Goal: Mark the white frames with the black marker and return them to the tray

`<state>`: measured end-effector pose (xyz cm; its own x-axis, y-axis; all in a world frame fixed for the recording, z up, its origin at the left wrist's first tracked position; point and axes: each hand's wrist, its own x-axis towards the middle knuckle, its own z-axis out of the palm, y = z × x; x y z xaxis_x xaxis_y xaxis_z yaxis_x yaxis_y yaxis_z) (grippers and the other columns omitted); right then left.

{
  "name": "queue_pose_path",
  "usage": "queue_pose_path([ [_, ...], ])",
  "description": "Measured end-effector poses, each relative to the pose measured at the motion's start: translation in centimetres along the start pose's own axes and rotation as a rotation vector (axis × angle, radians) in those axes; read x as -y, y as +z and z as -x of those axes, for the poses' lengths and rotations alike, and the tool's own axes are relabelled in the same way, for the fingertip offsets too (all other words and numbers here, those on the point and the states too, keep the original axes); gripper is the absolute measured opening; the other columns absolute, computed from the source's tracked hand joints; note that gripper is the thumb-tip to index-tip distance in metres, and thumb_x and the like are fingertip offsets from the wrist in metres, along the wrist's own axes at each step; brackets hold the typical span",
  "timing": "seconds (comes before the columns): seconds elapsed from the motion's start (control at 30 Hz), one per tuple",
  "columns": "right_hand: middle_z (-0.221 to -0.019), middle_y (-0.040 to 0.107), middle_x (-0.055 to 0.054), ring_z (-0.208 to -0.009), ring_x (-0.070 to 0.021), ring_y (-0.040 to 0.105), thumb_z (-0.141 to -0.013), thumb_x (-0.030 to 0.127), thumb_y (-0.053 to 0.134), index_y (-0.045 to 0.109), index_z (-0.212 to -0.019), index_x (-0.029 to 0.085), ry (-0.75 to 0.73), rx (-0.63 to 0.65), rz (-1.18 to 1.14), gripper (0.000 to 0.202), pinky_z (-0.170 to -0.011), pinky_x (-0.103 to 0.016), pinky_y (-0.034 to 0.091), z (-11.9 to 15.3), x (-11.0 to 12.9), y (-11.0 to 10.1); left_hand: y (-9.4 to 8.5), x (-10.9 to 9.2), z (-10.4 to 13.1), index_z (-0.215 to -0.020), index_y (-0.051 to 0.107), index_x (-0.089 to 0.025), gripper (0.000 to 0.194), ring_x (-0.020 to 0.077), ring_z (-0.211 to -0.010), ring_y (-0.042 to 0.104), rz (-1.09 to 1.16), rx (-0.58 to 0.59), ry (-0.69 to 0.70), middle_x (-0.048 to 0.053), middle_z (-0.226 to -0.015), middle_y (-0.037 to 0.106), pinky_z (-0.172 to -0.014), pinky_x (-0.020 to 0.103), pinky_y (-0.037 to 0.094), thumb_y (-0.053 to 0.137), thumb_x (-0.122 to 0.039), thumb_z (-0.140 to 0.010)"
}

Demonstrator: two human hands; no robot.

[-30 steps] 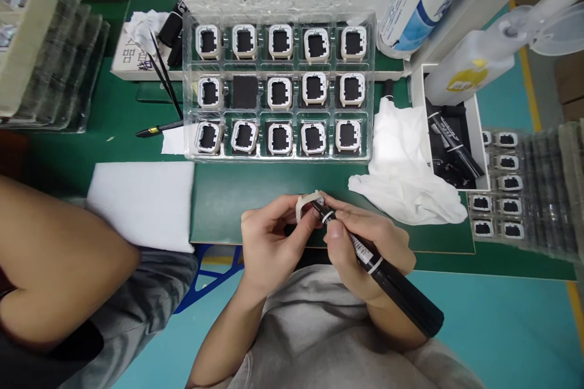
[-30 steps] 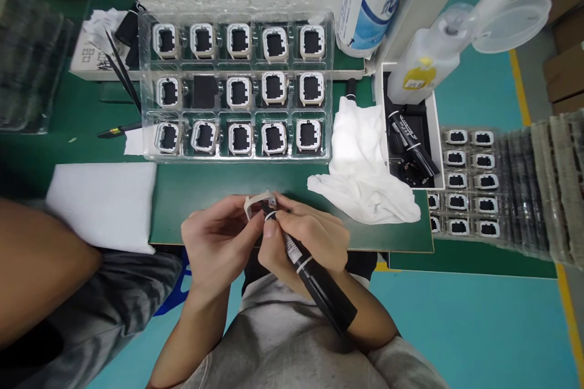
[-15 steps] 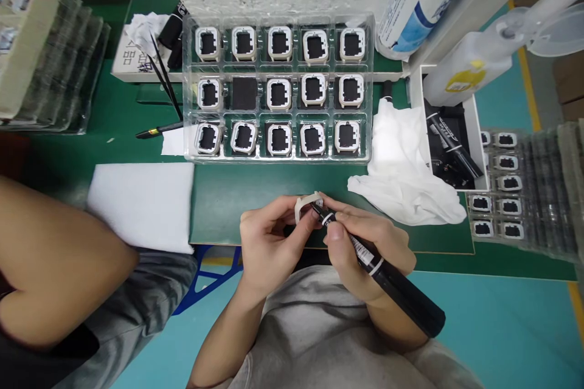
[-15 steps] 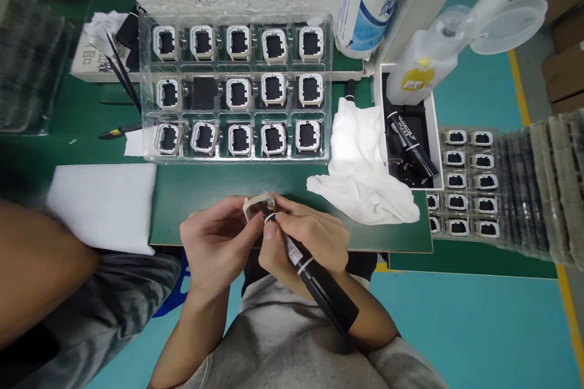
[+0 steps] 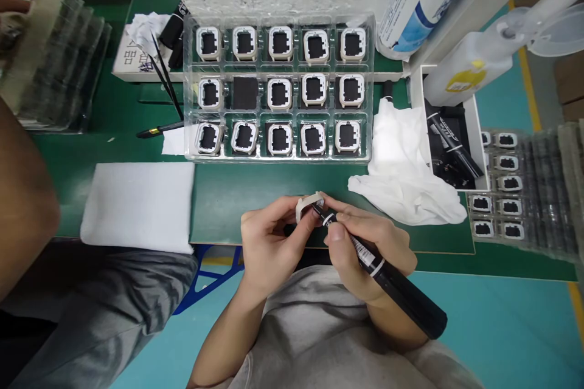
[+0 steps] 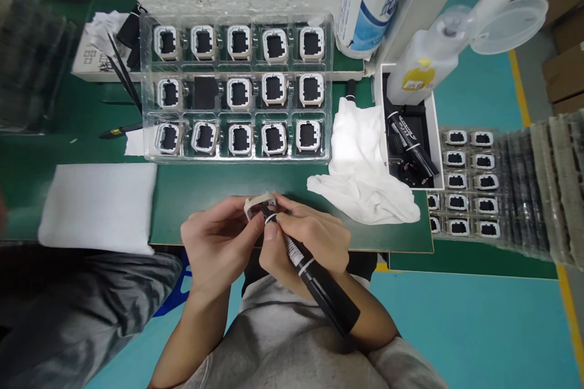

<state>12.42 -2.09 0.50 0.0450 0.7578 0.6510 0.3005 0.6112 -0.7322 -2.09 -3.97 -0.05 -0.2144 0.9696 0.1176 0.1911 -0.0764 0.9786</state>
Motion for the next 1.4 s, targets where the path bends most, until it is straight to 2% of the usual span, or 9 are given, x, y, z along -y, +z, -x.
queue_pose_path([
  [0.13, -0.079, 0.084, 0.003, -0.080, -0.0277, 0.090, -0.091, 0.003, 0.074, 0.077, -0.110, 0.024, 0.022, -0.003, -0.012, 0.029, -0.083, -0.038, 0.082, 0.04, 0.05, -0.10, 0.00, -0.07, -0.01, -0.093, 0.087, -0.019, 0.010, 0.0148, -0.062, 0.079, -0.015, 0.000, -0.008, 0.001, -0.076, 0.085, -0.060, 0.020, 0.065, 0.087, -0.027, -0.099],
  [0.33, -0.080, 0.084, 0.002, -0.083, -0.0277, 0.091, -0.091, 0.002, 0.074, 0.076, -0.108, 0.024, 0.042, 0.002, -0.021, 0.027, -0.084, -0.037, 0.082, 0.07, 0.03, -0.06, -0.06, 0.09, -0.02, -0.095, 0.088, -0.020, 0.004, 0.0134, -0.063, 0.079, 0.014, 0.002, -0.002, -0.001, -0.077, 0.085, -0.063, 0.019, 0.065, 0.087, -0.021, -0.098],
  [0.53, -0.082, 0.083, 0.002, -0.062, -0.0196, 0.084, -0.092, 0.002, 0.073, 0.075, -0.108, 0.023, 0.014, -0.007, -0.068, 0.026, -0.089, -0.037, 0.081, 0.10, 0.00, -0.11, -0.29, -0.08, -0.37, -0.097, 0.089, -0.022, 0.008, 0.0140, -0.065, 0.082, 0.143, 0.032, -0.078, -0.001, -0.078, 0.086, -0.063, 0.018, 0.066, 0.089, -0.015, -0.095],
  [0.63, -0.083, 0.084, 0.001, -0.062, -0.0197, 0.084, -0.092, 0.002, 0.072, 0.075, -0.110, 0.022, -0.009, -0.021, -0.067, 0.027, -0.084, -0.033, 0.081, 0.20, -0.11, -0.09, -0.52, -0.28, -0.62, -0.097, 0.090, -0.021, 0.012, 0.0148, -0.062, 0.081, 0.219, 0.057, -0.149, 0.000, -0.078, 0.086, -0.061, 0.019, 0.067, 0.093, -0.012, -0.091],
  [0.73, -0.080, 0.082, 0.001, -0.064, -0.0202, 0.084, -0.090, 0.001, 0.071, 0.075, -0.109, 0.021, -0.030, -0.034, -0.052, 0.028, -0.086, -0.034, 0.081, 0.09, -0.13, 0.04, -0.63, -0.32, -0.71, -0.098, 0.090, -0.020, 0.011, 0.0152, -0.061, 0.081, 0.241, 0.067, -0.174, 0.001, -0.079, 0.086, -0.061, 0.020, 0.068, 0.094, -0.013, -0.090],
  [0.87, -0.075, 0.080, 0.003, -0.066, -0.0212, 0.085, -0.092, 0.000, 0.070, 0.075, -0.110, 0.023, -0.027, 0.000, -0.034, 0.029, -0.090, -0.037, 0.082, -0.14, 0.03, 0.09, -0.48, -0.07, -0.54, -0.098, 0.089, -0.020, 0.011, 0.0143, -0.064, 0.082, 0.183, 0.061, -0.127, 0.000, -0.078, 0.086, -0.062, 0.018, 0.066, 0.092, -0.011, -0.091],
  [1.07, -0.088, 0.086, -0.002, -0.088, -0.0262, 0.091, -0.095, 0.006, 0.074, 0.073, -0.102, 0.023, 0.023, 0.006, 0.047, 0.018, -0.087, -0.030, 0.080, 0.21, 0.21, -0.12, -0.29, 0.16, -0.22, -0.098, 0.088, -0.022, 0.019, 0.0105, -0.066, 0.080, 0.111, 0.038, -0.036, -0.004, -0.079, 0.085, -0.064, 0.013, 0.063, 0.091, -0.005, -0.090],
  [1.4, -0.085, 0.085, -0.001, -0.084, -0.0258, 0.091, -0.094, 0.004, 0.074, 0.073, -0.103, 0.022, 0.006, 0.017, 0.023, 0.020, -0.091, -0.033, 0.080, 0.15, 0.03, -0.09, -0.33, 0.30, -0.09, -0.100, 0.088, -0.021, 0.020, 0.0107, -0.067, 0.080, 0.092, 0.048, -0.002, -0.003, -0.081, 0.086, -0.067, 0.014, 0.064, 0.090, -0.004, -0.091],
])
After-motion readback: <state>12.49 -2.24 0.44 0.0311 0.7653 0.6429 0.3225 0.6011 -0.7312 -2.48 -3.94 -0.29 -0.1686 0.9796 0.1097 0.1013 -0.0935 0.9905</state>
